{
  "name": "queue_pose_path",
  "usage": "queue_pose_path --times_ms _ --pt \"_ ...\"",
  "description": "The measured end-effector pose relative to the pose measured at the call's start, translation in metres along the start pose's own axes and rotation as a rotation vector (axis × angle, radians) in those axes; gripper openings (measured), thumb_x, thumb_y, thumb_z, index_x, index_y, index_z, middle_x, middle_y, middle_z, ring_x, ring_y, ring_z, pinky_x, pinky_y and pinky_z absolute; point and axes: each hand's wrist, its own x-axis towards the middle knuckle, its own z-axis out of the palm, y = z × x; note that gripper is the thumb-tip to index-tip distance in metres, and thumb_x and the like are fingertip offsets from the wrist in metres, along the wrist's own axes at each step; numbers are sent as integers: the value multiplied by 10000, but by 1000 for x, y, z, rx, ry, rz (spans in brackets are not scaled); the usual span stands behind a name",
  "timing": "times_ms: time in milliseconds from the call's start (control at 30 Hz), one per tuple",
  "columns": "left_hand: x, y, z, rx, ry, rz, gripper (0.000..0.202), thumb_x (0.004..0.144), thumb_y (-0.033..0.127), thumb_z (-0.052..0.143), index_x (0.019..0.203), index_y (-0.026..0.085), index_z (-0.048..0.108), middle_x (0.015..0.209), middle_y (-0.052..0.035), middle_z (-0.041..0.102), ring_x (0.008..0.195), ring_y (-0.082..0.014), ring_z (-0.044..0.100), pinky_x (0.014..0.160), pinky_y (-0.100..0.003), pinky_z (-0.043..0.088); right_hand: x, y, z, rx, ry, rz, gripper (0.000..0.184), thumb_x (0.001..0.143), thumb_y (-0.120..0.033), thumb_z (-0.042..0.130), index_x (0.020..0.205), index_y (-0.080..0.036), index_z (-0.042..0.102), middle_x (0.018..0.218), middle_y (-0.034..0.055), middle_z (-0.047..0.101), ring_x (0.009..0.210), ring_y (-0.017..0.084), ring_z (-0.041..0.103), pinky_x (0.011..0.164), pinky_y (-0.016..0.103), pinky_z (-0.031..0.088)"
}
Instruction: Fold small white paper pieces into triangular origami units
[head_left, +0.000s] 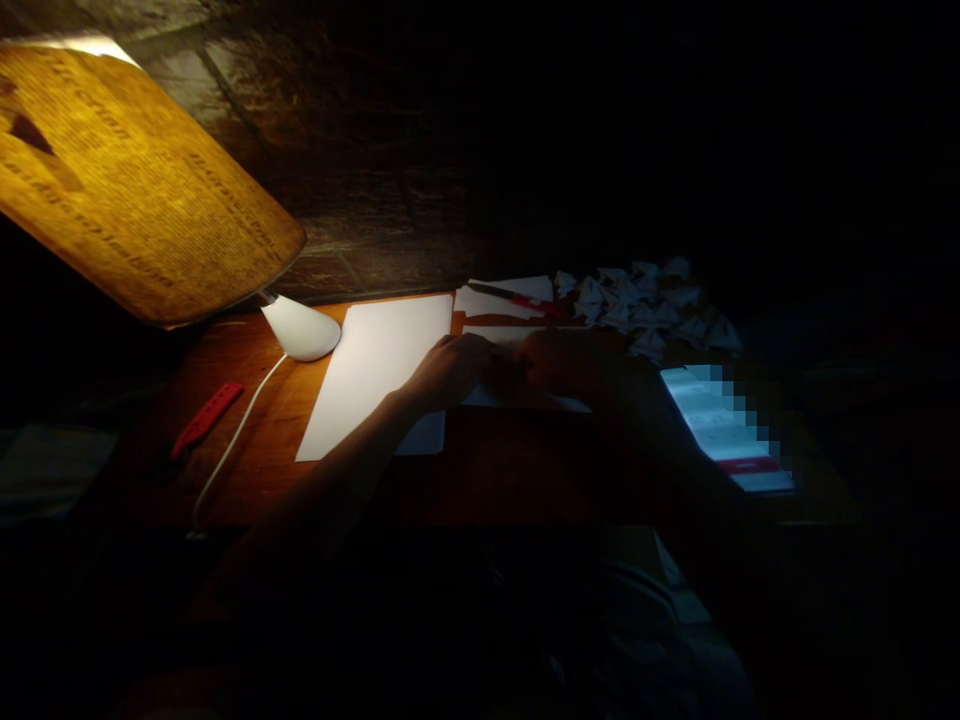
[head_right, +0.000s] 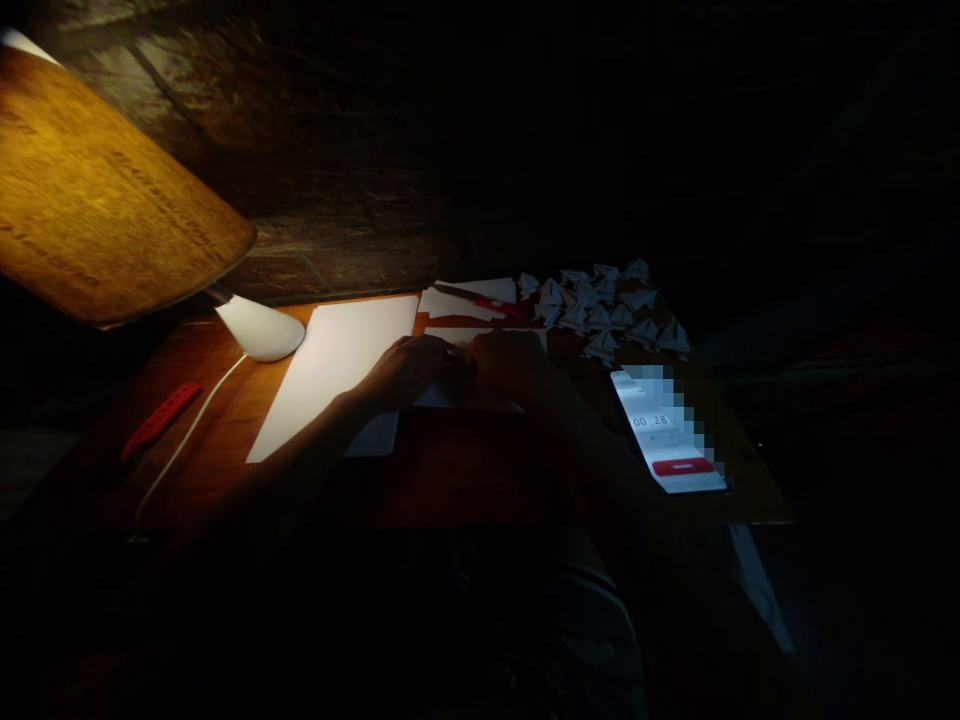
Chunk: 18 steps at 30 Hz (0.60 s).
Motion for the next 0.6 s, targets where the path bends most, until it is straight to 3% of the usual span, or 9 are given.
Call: queue_pose_path --times_ms 100,200,300,400,600 --pt "0 -2 1 -18 1 -2 275 910 115 510 1020 186 751 1170 -105 791 1167 -249 721 1043 -444 583 -1 1 4 19 38 -25 337 923 -179 584 1117 -215 858 1098 119 838 889 242 752 705 318 444" --pt "0 -6 4 -35 -7 6 264 919 135 525 1025 184 762 1138 -106 792 1101 -243 734 992 -429 605 -1 4 8 -8 135 -61 335 939 -194 584 1126 -207 861 1141 129 825 959 243 737 760 319 461" --pt "1 -8 5 -47 10 14 291 916 131 544 1093 185 769 1189 -101 792 1153 -239 730 1019 -429 602 -3 4 8 -33 208 -108 364 951 -196 574 1175 -220 860 1191 123 811 1027 253 721 808 328 474" --pt "1 -8 5 -45 -3 6 309 935 136 535 1136 177 766 1215 -116 790 1165 -246 731 1008 -429 606 -5 3 5 -23 205 -100 382 959 -205 577 1218 -246 854 1224 112 802 1041 254 718 798 328 470" --pt "3 -7 3 -31 -29 -19 287 910 124 517 1058 176 758 1196 -125 789 1144 -262 737 995 -434 612 -5 0 6 -14 167 -62 317 992 -264 587 1131 -202 865 1113 122 824 978 246 739 756 318 449"
